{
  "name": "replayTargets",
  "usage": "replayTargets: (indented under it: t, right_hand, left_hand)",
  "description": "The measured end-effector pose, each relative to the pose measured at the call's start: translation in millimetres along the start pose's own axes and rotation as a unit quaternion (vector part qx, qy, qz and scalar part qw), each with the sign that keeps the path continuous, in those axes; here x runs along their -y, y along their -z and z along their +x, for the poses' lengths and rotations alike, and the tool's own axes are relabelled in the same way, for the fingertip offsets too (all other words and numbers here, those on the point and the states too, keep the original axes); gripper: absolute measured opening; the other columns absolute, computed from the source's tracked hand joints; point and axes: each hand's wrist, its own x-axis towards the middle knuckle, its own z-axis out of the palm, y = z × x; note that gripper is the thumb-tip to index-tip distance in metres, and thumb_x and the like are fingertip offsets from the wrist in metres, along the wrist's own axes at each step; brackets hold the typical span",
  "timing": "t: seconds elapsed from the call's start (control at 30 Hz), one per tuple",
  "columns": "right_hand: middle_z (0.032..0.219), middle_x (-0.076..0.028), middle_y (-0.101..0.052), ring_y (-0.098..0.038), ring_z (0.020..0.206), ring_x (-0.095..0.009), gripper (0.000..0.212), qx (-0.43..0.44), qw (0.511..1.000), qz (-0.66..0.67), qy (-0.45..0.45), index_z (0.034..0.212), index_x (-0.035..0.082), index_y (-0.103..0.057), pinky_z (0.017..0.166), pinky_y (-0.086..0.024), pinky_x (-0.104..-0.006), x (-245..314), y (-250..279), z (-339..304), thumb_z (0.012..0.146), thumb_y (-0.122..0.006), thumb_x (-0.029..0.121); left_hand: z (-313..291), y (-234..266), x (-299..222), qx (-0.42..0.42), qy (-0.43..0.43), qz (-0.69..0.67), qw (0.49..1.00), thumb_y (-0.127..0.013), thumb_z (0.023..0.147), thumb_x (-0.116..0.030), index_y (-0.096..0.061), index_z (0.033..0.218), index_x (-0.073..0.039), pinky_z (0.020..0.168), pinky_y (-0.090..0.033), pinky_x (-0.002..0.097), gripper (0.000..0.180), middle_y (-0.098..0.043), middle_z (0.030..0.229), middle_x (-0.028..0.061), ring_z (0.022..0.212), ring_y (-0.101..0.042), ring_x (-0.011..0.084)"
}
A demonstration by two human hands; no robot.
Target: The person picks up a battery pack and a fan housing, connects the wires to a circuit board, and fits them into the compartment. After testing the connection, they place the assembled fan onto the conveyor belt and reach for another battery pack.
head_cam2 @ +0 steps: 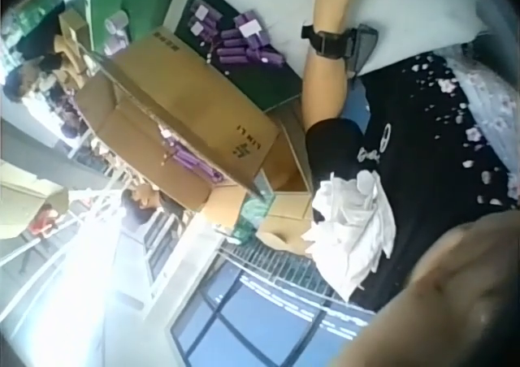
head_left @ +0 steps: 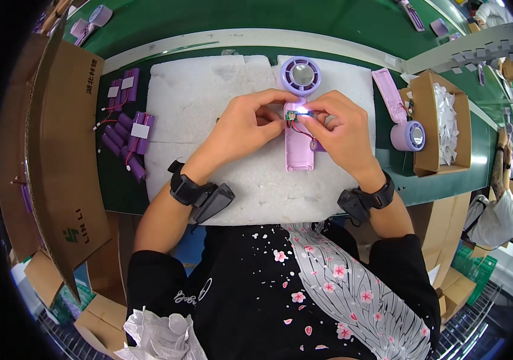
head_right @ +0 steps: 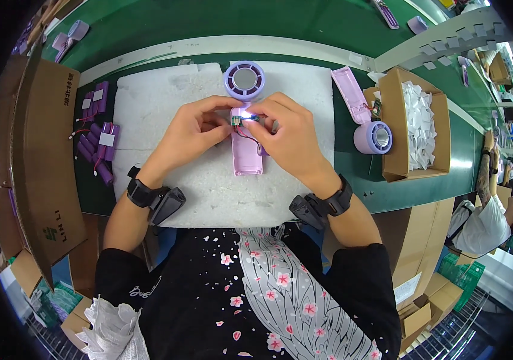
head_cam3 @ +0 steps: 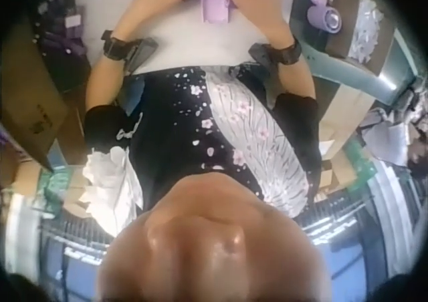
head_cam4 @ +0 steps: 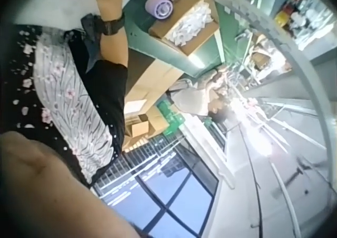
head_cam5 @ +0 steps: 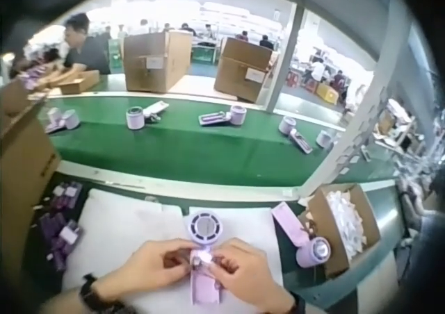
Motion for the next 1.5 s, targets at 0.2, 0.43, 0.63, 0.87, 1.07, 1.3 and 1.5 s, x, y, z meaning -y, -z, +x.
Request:
replayTargets:
  t: [0.2, 0.43, 0.63, 0.87, 1.07, 1.3, 1.5]
  right_hand:
    - [0.083, -0.007, -0.062, -0.053, 0.06, -0.009, 0.015, 0.008, 1.0, 0.005, -0.009, 0.089, -0.001, -0.069, 0.051, -0.041, -0.0229, 0, -2, -2, 0.076, -0.075, 0.001]
    - [0.082, -0.006, -0.061, -0.051, 0.058, -0.008, 0.015, 0.001, 0.999, -0.039, 0.021, 0.09, -0.001, -0.069, 0.051, -0.04, -0.0223, -3, -3, -2, 0.076, -0.075, 0.001]
    - [0.084, -0.007, -0.062, -0.053, 0.058, -0.009, 0.02, 0.029, 0.996, -0.006, -0.085, 0.092, -0.002, -0.065, 0.05, -0.041, -0.0223, -4, 1, -2, 0.076, -0.076, 0.005]
    - [0.084, -0.008, -0.062, -0.057, 0.066, -0.014, 0.028, 0.185, 0.97, 0.009, -0.158, 0.093, -0.002, -0.063, 0.06, -0.046, -0.0251, 14, 36, 0, 0.072, -0.078, 0.008]
    - [0.086, -0.008, -0.061, -0.062, 0.084, -0.019, 0.035, 0.196, 0.973, -0.117, 0.041, 0.101, -0.001, -0.063, 0.077, -0.049, -0.0304, -1, 46, -14, 0.071, -0.077, 0.008]
    - [0.103, -0.011, -0.058, -0.064, 0.095, -0.021, 0.057, 0.284, 0.907, 0.168, -0.26, 0.127, 0.001, -0.052, 0.081, -0.053, -0.0321, 5, 58, -17, 0.074, -0.074, 0.006]
    - [0.114, -0.013, -0.054, -0.063, 0.101, -0.023, 0.077, 0.296, 0.817, 0.412, -0.276, 0.142, 0.001, -0.035, 0.082, -0.054, -0.0338, 6, 50, -36, 0.075, -0.073, 0.003]
  left_hand:
    - [1, -1, 1, 0.008, -0.006, -0.003, 1.0, -0.058, 0.086, 0.002, -0.057, 0.123, -0.001, 0.066, -0.048, 0.0213, 0.037, -0.066, 0.096, 0.0044, 0.079, -0.06, 0.0067]
    - [4, -5, 5, -0.022, -0.009, -0.006, 1.0, -0.057, 0.086, 0.002, -0.063, 0.12, -0.002, 0.067, -0.049, 0.0227, 0.035, -0.068, 0.1, 0.0061, 0.081, -0.061, 0.0086]
    - [4, -7, 7, -0.041, -0.13, 0.141, 0.981, -0.056, 0.083, 0.001, -0.07, 0.111, -0.005, 0.073, -0.052, 0.0263, 0.032, -0.069, 0.102, 0.0129, 0.086, -0.066, 0.0167]
    - [-2, -9, 3, -0.028, -0.161, 0.152, 0.975, -0.059, 0.079, -0.001, -0.071, 0.11, -0.008, 0.074, -0.051, 0.0256, 0.034, -0.066, 0.112, 0.0125, 0.086, -0.064, 0.0156]
    - [6, -15, -5, -0.015, -0.065, 0.102, 0.992, -0.062, 0.076, -0.001, -0.071, 0.111, -0.009, 0.067, -0.047, 0.0218, 0.037, -0.065, 0.11, 0.0083, 0.074, -0.056, 0.0088]
    - [11, -19, 2, -0.037, -0.062, 0.111, 0.991, -0.064, 0.075, -0.001, -0.072, 0.111, -0.01, 0.064, -0.046, 0.0211, 0.038, -0.066, 0.109, 0.0071, 0.07, -0.054, 0.0073]
    - [7, -14, 9, -0.048, -0.113, 0.141, 0.982, -0.068, 0.071, -0.007, -0.074, 0.104, -0.012, 0.068, -0.052, 0.0291, 0.034, -0.069, 0.101, 0.0115, 0.073, -0.065, 0.0201]
